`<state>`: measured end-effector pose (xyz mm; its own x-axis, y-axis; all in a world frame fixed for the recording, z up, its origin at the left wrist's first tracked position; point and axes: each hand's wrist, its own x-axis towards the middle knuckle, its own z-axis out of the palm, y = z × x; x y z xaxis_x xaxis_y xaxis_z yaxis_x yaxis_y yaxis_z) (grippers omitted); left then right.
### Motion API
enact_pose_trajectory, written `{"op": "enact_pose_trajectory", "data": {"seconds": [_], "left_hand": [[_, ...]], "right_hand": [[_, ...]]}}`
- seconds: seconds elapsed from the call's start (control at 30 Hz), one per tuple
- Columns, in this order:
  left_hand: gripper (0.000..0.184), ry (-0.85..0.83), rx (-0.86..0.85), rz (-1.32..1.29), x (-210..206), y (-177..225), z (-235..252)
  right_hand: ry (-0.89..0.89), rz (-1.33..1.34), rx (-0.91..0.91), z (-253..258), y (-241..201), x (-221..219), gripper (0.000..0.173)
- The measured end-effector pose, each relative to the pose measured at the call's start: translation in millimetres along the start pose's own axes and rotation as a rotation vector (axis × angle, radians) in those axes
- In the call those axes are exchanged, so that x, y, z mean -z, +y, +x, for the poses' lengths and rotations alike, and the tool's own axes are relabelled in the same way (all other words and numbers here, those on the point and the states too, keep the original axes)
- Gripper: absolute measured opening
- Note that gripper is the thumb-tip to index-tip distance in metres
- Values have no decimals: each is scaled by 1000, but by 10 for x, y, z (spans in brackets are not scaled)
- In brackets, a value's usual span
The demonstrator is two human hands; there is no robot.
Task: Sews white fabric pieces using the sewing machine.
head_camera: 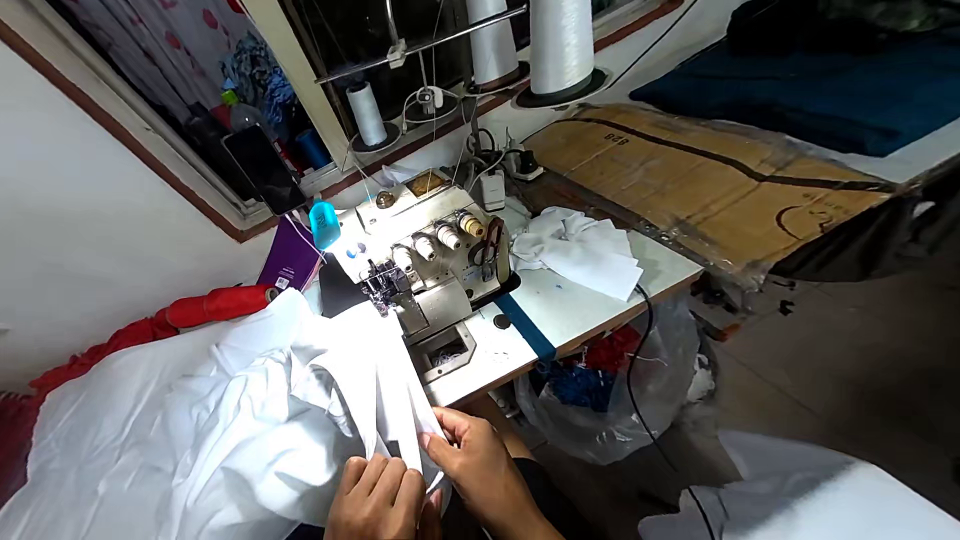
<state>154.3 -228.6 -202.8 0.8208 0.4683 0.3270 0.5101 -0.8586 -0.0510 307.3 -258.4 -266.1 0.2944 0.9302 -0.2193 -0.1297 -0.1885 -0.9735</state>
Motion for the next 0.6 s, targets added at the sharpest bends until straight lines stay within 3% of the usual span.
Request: {"op": "enact_pose_trajectory", "data": {"seconds": [0.27, 0.47, 0.6], "left_hand": [[28, 40, -34, 71, -34, 136, -81], [23, 54, -44, 82, -54, 184, -107], [21, 34, -54, 49, -113, 253, -103]], "right_hand": [[-159, 226, 53, -337, 5, -15, 25], [-157, 298, 77, -386, -41, 5, 32], [-121, 336, 17, -356, -73, -23, 21]]}}
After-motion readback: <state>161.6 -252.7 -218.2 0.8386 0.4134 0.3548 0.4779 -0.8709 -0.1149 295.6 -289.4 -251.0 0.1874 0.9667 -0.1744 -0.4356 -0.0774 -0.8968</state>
